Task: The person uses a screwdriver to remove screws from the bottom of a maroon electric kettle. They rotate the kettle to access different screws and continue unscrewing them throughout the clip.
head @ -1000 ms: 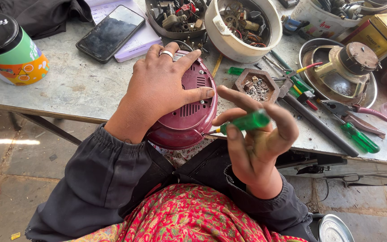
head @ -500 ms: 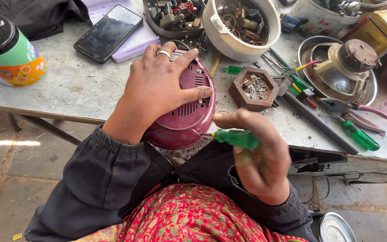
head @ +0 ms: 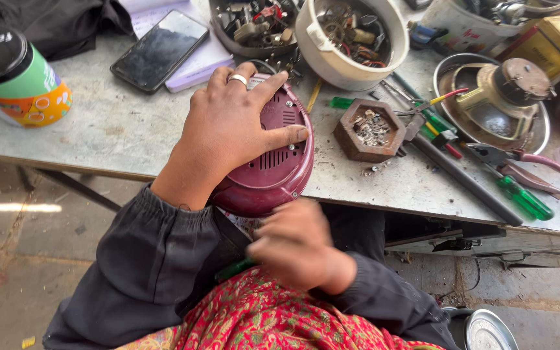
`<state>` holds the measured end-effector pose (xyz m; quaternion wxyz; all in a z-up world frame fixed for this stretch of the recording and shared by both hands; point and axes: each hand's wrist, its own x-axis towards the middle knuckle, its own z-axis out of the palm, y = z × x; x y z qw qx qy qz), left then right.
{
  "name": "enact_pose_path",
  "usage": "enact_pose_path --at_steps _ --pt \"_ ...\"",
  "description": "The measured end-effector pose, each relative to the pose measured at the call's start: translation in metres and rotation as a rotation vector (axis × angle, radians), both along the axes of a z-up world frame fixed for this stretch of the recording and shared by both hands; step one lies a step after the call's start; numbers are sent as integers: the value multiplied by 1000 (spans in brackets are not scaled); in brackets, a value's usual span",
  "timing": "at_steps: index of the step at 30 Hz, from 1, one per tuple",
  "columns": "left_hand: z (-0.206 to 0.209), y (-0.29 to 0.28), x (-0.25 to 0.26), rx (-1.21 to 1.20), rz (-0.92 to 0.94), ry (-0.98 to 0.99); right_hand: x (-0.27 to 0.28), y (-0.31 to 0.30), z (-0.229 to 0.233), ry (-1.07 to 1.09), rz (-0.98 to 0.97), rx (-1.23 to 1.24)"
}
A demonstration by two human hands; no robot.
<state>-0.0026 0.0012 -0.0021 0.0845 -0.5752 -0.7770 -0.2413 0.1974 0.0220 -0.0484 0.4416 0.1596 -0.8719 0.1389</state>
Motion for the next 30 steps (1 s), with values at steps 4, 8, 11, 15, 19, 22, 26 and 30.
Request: enact_pose_path --at_steps 4,8,11,15,19,22,26,30 --pt "-6 -3 -4 23 -8 -29 21 24 3 -75 -357 -338" --pt "-8 -1 -4 38 -14 2 29 35 17 -239 -355 -265" --pt "-12 -1 -3 76 -13 57 31 33 19 -306 -352 -240" --pt "-13 -2 0 99 -38 77 30 39 19 -368 -305 -255" --pt "-9 -3 2 88 -17 80 32 37 17 -372 -302 -388" --pt "-6 -2 2 83 -3 62 35 31 16 -338 -339 -404" --pt "-12 -9 3 123 -29 42 32 33 9 -320 -350 -360" --pt "-19 -9 3 238 -1 52 33 31 -1 -310 -339 -551"
